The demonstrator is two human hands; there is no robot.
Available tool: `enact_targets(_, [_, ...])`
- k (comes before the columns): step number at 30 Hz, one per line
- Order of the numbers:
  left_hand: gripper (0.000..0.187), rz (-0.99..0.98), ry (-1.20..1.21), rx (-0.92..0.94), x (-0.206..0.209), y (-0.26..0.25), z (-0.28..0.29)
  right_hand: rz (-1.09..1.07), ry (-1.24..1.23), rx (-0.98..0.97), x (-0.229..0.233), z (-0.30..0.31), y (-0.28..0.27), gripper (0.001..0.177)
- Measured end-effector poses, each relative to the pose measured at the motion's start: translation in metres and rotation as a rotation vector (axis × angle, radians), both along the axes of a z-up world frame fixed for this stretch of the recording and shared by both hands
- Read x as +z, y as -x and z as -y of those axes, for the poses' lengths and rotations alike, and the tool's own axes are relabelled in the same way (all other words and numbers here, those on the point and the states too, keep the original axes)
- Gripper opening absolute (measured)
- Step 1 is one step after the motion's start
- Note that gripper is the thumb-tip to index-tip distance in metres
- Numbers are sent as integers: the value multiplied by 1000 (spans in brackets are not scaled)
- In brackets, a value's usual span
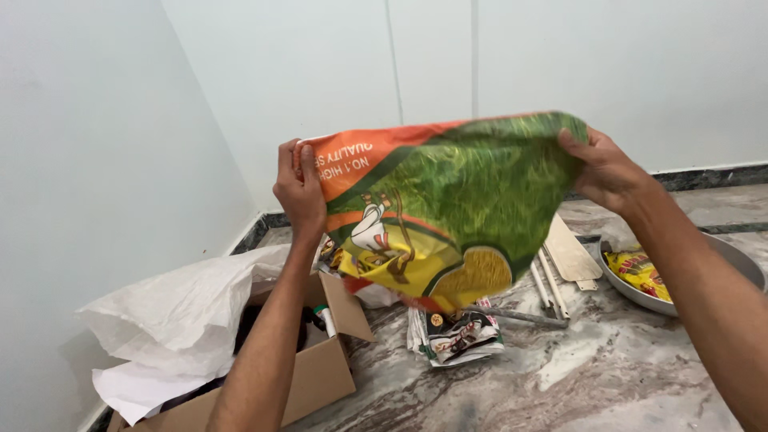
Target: The person sits on the floor and organizes various items, including food packages and plastic bags, by folding and stacking them. They handle multiple items one at a time, placing them into a pile or a bag.
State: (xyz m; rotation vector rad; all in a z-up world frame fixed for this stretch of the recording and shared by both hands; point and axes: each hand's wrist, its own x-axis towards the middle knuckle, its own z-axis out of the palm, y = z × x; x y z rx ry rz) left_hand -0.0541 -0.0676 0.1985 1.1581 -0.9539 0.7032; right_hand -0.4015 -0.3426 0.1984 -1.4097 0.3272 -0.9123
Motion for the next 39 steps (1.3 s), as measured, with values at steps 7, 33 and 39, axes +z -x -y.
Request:
enact_targets(7, [28, 31, -157, -254, 8, 34, 31, -429, 719, -457, 33, -35, -24, 60])
enact_targets(33, [78, -1007, -829, -1219, -173, -7, 31, -315, 1180, -632, 106, -26, -43, 21])
enact_targets(39, [70, -966, -478, -1085, -207, -38, 39, -116, 1196, -835, 119, 30, -23, 13])
